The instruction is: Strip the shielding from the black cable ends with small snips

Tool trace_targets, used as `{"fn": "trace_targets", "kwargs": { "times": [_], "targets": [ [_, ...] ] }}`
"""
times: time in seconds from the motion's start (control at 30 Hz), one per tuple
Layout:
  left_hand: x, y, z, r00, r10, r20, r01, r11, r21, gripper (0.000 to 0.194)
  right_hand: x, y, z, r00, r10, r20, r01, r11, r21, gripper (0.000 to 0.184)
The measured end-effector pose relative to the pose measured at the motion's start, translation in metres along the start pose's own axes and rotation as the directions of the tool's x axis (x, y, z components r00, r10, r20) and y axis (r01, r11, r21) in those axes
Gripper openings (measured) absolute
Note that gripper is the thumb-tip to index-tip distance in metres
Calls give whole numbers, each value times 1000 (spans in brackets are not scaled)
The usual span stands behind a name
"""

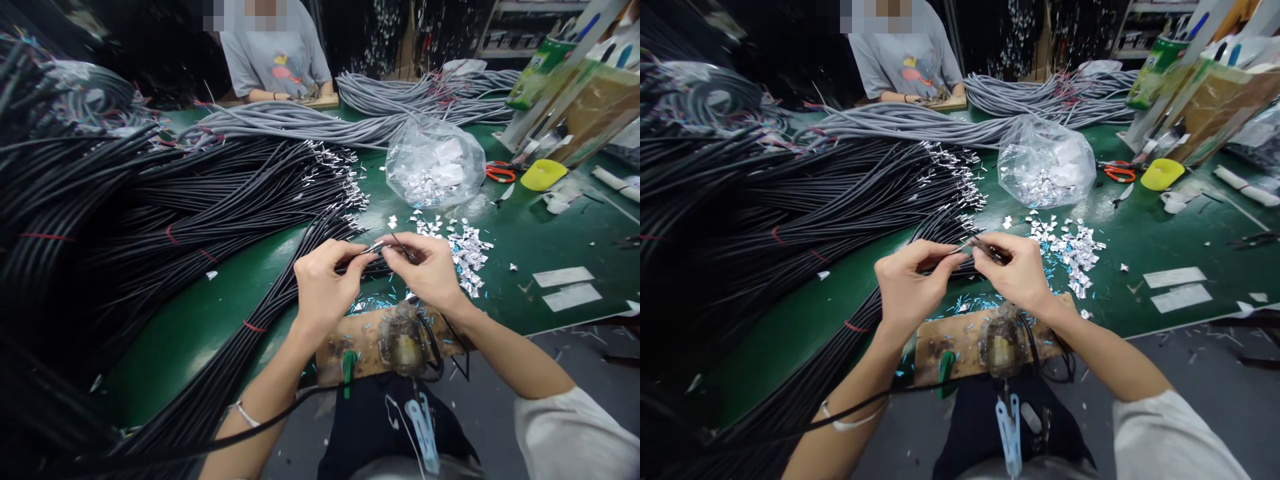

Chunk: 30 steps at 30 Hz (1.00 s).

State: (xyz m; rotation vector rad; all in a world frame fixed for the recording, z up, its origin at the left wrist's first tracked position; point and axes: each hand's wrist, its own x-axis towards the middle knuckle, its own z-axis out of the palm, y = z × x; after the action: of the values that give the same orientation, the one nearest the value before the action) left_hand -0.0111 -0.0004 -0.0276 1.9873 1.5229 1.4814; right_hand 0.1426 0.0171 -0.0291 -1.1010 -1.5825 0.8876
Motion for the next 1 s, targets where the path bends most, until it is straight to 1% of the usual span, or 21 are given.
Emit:
{"fn": "trace_targets", "kwargs": {
  "times": [0.1, 0.17, 0.23, 0.37, 0.6, 0.83, 0.9, 0.93, 1.0],
  "targets": [
    [1, 1, -1, 995, -82, -63, 76, 992, -96, 5, 1, -3, -3, 992, -126, 6, 126, 989, -76, 33],
    [1, 1, -2, 989, -126, -83, 113, 983, -146, 6, 1, -6, -4, 975, -219, 28, 220, 964, -150, 31],
    [1, 1, -2, 986, -143, -84, 127, 977, -171, 7, 0, -7, -5, 964, -261, 47, 265, 945, -193, 26],
    [1, 2, -3, 989, -120, -86, 103, 978, -182, 5, -2, -6, -3, 962, -264, 73, 272, 951, -147, 23],
    [1, 2, -4, 991, -101, -92, 85, 984, -159, 6, -1, -4, -1, 965, -243, 95, 251, 965, -78, 22],
    [0, 2, -3, 991, -94, -95, 79, 985, -152, 5, -1, -5, -1, 966, -243, 86, 253, 958, -136, 23],
    [0, 1, -4, 992, -104, -68, 94, 986, -136, 6, -1, -5, -1, 968, -240, 73, 249, 955, -161, 24],
    [1, 1, -5, 994, -106, -34, 101, 986, -129, 6, -1, -5, -1, 969, -238, 67, 246, 954, -171, 23],
    [4, 0, -8, 992, -99, 72, 107, 986, -126, 9, -1, -6, -2, 971, -229, 70, 238, 955, -179, 23]
  ]
}}
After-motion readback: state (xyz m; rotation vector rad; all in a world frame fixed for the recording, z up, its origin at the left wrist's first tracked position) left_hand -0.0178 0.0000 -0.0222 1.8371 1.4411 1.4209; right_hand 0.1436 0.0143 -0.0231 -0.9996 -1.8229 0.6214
